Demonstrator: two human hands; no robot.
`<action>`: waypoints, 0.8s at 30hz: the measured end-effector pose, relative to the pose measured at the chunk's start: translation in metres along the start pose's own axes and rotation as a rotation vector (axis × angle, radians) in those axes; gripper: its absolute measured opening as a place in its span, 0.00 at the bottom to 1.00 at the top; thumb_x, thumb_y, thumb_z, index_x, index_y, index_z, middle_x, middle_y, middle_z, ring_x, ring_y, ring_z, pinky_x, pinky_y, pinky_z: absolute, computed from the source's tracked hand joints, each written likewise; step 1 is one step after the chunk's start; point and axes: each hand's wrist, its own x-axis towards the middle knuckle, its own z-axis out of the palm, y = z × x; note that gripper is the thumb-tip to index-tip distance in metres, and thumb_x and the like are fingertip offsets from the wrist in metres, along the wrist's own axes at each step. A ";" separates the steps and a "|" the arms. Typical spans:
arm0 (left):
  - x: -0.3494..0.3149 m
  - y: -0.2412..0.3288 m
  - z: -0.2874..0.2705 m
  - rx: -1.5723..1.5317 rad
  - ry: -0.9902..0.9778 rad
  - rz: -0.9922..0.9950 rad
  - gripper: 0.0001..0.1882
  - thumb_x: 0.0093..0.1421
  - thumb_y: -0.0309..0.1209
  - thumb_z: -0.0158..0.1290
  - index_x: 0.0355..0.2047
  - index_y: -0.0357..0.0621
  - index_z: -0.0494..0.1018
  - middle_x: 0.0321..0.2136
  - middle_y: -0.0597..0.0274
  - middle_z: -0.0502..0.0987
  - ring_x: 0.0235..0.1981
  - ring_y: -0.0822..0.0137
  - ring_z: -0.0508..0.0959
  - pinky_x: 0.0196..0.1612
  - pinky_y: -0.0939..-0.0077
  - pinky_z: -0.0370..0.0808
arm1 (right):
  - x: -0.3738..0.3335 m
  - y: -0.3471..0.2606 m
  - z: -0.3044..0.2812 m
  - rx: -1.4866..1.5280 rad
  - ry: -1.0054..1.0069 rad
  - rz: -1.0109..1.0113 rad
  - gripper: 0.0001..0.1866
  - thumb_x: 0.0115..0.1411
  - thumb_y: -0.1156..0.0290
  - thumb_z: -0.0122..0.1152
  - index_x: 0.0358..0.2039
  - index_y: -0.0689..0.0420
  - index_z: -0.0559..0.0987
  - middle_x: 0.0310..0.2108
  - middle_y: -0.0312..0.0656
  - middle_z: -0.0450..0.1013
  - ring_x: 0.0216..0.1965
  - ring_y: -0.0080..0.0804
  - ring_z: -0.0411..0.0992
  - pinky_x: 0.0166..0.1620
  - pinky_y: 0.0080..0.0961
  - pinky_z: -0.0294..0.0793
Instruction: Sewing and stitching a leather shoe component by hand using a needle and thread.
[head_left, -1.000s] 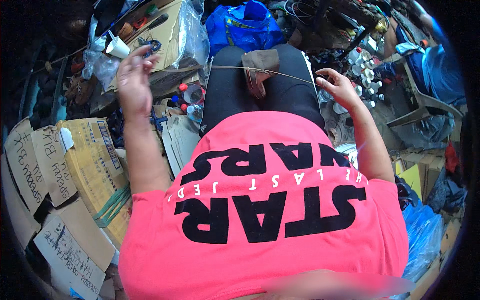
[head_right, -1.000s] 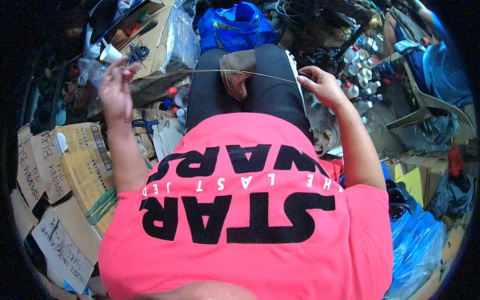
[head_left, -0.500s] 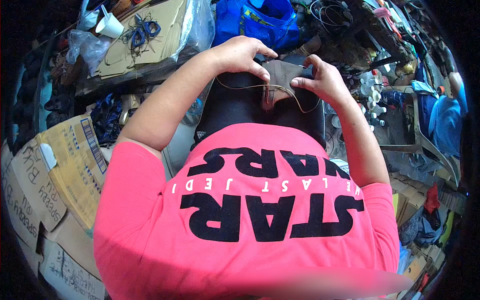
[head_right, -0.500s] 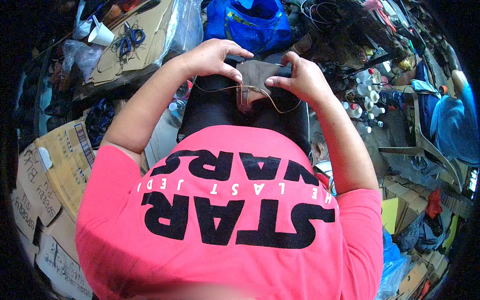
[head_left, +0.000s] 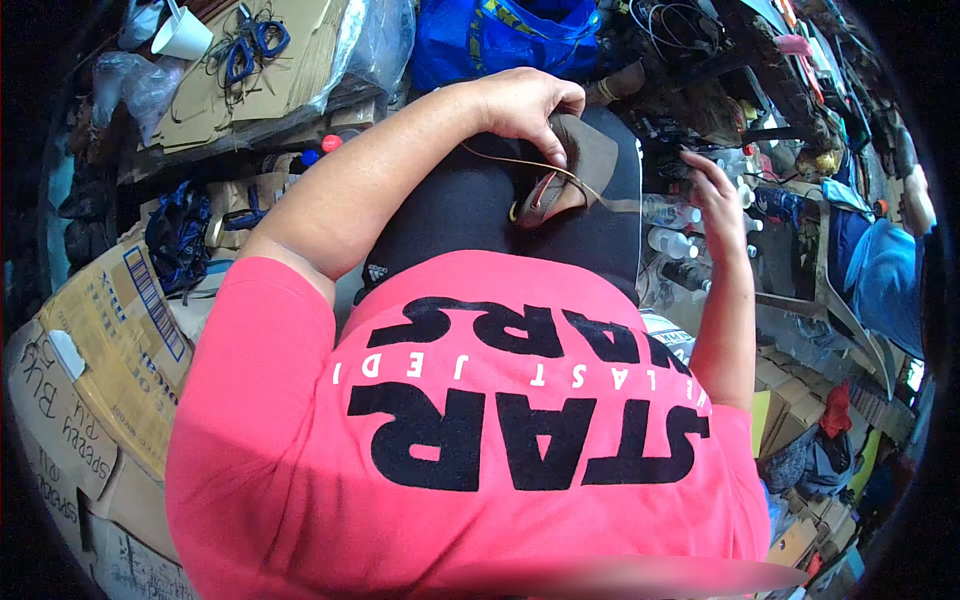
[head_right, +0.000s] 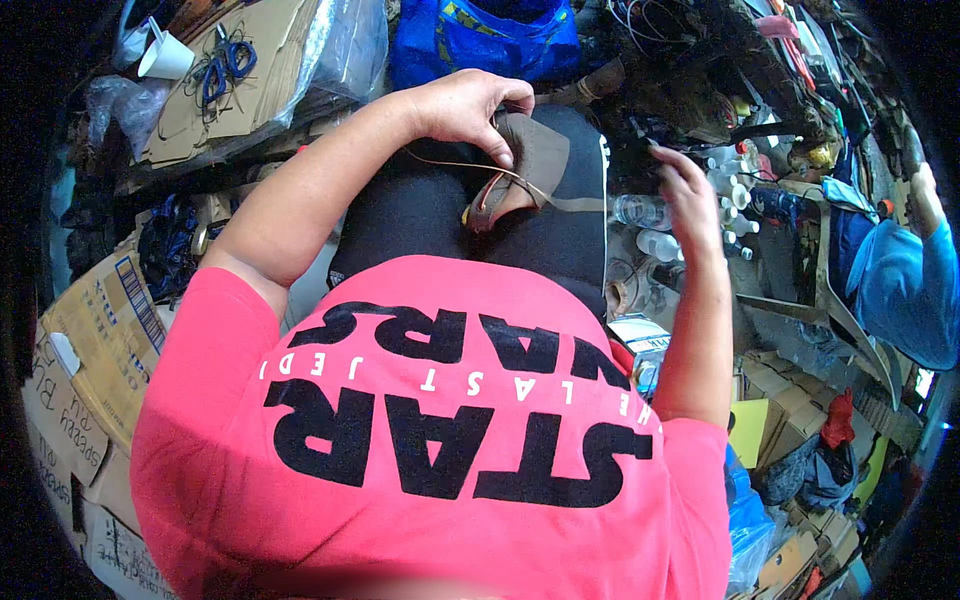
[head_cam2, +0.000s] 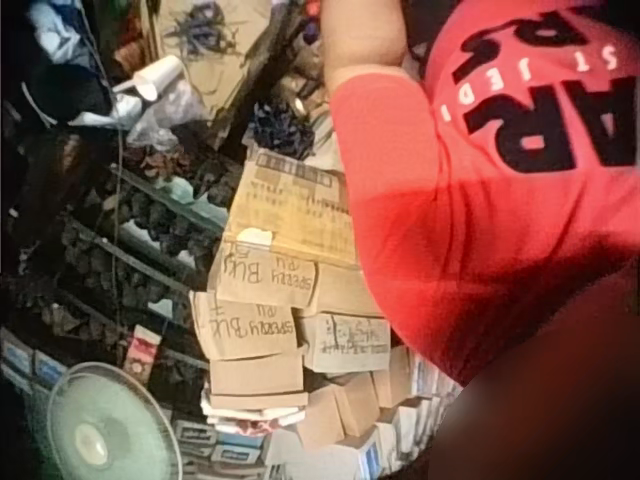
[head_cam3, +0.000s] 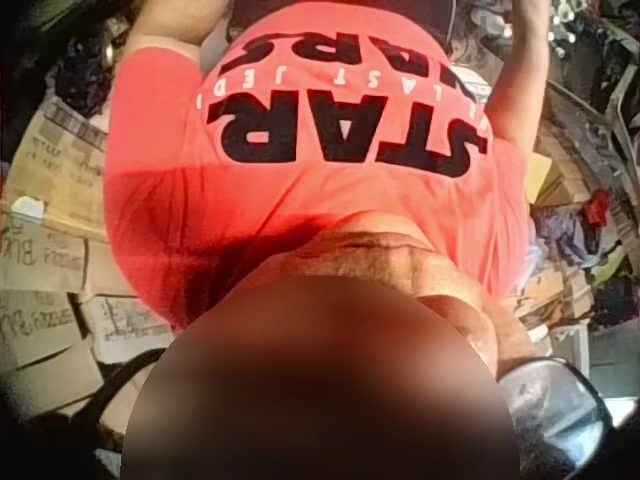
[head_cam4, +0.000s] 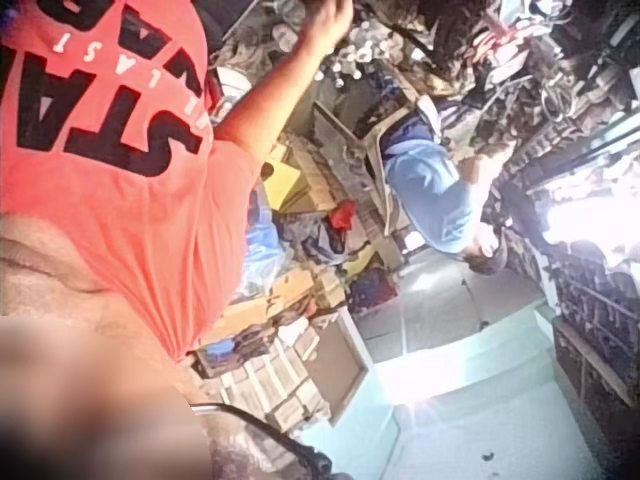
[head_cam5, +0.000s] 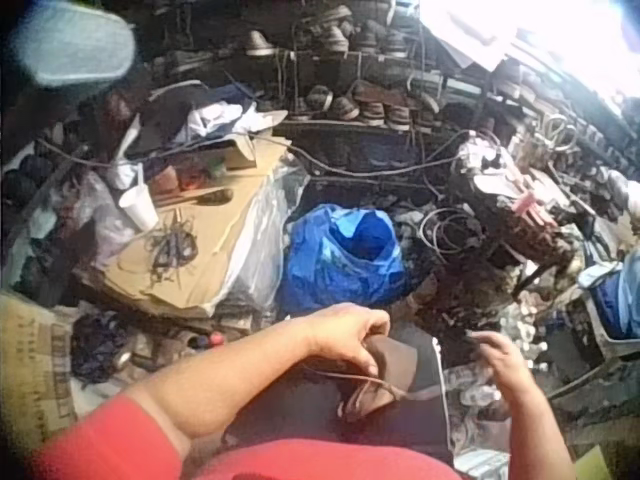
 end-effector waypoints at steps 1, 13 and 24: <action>-0.003 -0.006 0.001 -0.031 0.020 0.032 0.28 0.35 0.37 0.68 0.35 0.40 0.69 0.29 0.55 0.76 0.33 0.61 0.76 0.37 0.69 0.70 | -0.011 -0.005 -0.007 -0.057 0.113 0.079 0.15 0.62 0.74 0.48 0.47 0.53 0.77 0.37 0.30 0.72 0.29 0.15 0.65 0.32 0.12 0.65; -0.005 -0.005 -0.002 -0.179 -0.019 0.023 0.25 0.33 0.37 0.69 0.30 0.40 0.71 0.28 0.59 0.76 0.31 0.66 0.75 0.36 0.73 0.71 | -0.076 -0.067 0.087 -0.393 -0.101 -0.458 0.05 0.52 0.74 0.60 0.31 0.56 0.80 0.27 0.41 0.72 0.32 0.35 0.71 0.35 0.27 0.68; -0.010 -0.003 0.001 -0.163 0.016 0.008 0.25 0.36 0.38 0.68 0.32 0.41 0.71 0.28 0.60 0.76 0.31 0.67 0.74 0.37 0.73 0.70 | -0.061 -0.073 0.090 -0.364 -0.035 -0.438 0.05 0.54 0.74 0.60 0.32 0.59 0.79 0.24 0.39 0.70 0.26 0.26 0.69 0.30 0.21 0.67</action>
